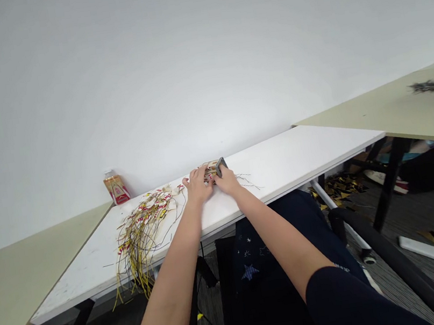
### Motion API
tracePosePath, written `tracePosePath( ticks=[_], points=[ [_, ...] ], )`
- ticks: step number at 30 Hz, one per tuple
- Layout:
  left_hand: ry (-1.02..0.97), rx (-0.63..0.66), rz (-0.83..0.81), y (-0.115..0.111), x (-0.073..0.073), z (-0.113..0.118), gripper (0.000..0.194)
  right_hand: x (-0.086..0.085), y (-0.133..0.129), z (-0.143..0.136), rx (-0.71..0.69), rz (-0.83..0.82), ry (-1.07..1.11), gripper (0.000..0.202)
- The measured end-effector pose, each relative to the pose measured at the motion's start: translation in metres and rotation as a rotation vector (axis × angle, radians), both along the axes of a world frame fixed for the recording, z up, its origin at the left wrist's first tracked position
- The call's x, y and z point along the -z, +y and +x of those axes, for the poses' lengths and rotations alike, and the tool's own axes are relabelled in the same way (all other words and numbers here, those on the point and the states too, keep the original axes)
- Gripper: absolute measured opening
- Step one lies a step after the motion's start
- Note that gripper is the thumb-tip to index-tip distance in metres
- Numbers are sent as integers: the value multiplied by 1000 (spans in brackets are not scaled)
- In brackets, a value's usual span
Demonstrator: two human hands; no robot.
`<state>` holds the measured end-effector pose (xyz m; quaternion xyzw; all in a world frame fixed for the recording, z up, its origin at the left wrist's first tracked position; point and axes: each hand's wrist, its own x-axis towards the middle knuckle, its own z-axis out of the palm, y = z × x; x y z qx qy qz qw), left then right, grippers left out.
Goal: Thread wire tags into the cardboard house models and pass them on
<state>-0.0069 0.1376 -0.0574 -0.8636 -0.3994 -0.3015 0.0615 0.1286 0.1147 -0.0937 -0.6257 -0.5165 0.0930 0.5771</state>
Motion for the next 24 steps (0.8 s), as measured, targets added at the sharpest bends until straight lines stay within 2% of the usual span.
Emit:
tracePosePath(
  ticks=[9,13,17,20,24],
  points=[
    [-35,-24,21,-1,-1,0,56,-2,-1,-2,-20,29,58,28],
    [-24,5,17,-2,-1,0,58,-3,0,-2,-49,62,167,28],
    [30,72,6,-2,-1,-2,71,-2,1,-2,-77,73,199,24],
    [52,118,18,-2,-1,-2,75,-2,1,-3,-92,91,224,27],
    [69,156,21,2,-1,0,68,-1,1,-2,-112,117,277,41]
  ],
)
